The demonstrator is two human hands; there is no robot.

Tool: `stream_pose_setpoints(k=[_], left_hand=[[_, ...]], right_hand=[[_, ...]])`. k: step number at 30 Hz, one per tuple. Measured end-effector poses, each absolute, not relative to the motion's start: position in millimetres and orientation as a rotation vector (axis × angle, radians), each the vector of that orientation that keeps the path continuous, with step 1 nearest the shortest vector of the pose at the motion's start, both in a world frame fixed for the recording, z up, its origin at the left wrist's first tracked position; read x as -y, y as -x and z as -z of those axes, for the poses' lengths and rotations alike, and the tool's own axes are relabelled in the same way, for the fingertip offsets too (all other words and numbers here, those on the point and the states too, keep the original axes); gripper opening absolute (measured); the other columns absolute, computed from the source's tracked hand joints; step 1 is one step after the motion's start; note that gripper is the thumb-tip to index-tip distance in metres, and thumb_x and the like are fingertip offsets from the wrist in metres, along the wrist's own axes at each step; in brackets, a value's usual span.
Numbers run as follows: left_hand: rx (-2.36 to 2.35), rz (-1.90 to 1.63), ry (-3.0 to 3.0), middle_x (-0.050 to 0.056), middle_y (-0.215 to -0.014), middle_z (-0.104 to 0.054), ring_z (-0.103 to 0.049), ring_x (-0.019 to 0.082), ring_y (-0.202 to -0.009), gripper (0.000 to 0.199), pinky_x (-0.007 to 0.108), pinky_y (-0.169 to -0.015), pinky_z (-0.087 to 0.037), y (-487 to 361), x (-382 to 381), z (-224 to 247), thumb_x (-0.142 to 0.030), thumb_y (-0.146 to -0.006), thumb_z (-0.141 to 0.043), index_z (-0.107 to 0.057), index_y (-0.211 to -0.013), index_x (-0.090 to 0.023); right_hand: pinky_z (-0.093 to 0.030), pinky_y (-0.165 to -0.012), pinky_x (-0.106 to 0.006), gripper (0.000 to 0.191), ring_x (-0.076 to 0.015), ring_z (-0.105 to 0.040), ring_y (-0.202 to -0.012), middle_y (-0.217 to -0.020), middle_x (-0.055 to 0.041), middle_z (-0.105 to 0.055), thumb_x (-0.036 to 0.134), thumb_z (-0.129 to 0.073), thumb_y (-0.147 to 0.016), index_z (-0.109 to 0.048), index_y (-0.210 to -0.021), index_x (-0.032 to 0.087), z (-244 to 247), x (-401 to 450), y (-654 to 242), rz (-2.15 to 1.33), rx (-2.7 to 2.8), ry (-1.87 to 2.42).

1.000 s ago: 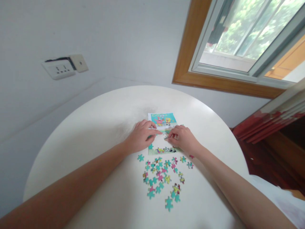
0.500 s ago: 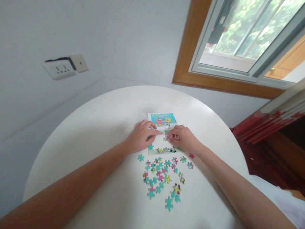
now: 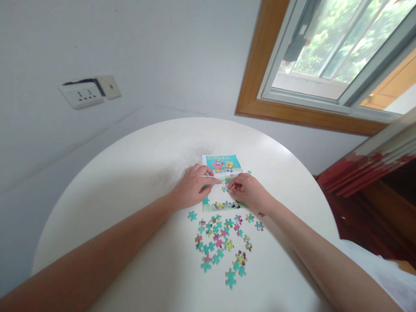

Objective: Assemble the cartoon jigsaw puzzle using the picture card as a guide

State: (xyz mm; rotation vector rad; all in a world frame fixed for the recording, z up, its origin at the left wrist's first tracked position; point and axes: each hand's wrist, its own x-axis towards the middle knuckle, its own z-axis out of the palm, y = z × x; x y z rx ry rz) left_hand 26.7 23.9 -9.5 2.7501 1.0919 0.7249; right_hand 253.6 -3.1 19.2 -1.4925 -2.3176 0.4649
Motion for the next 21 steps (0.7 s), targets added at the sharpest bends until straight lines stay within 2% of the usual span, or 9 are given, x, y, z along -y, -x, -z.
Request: stream_pose_setpoints(k=[14, 18, 21], left_hand=[[-1.086, -0.730, -2.761, 0.004, -0.109, -0.057, -0.048, 0.024, -0.106, 0.033, 0.041, -0.092, -0.036, -26.8, -25.1, 11.6, -0.017, -0.087, -0.053, -0.069, -0.110, -0.034], [-1.092, -0.724, -2.758, 0.004, -0.109, -0.057, -0.048, 0.024, -0.106, 0.033, 0.041, -0.092, -0.036, -26.8, -24.5, 10.4, -0.017, -0.087, -0.053, -0.069, -0.111, -0.034], [-1.096, -0.722, -2.758, 0.004, -0.109, -0.057, -0.048, 0.024, -0.106, 0.034, 0.041, -0.092, -0.036, -26.4, -24.2, 10.7, -0.017, -0.087, -0.053, -0.068, -0.112, -0.034]], right_hand=[[-0.039, -0.082, -0.030, 0.009, -0.0169, -0.057, -0.085, -0.086, -0.0036, -0.065, 0.023, -0.064, -0.084, -0.072, -0.088, 0.022, -12.8, -1.9, -250.0, -0.339, 2.332, 1.507], [-0.036, -0.082, -0.031, 0.015, -0.0184, -0.056, -0.090, -0.092, -0.0040, -0.065, 0.025, -0.066, -0.083, -0.069, -0.097, 0.022, -13.2, -0.9, -255.0, -0.275, 2.352, 1.453], [-0.032, -0.079, -0.031, 0.020, -0.0191, -0.053, -0.091, -0.093, -0.0033, -0.063, 0.022, -0.065, -0.084, -0.070, -0.103, 0.027, -14.7, 1.5, -259.1, -0.178, 2.434, 1.393]])
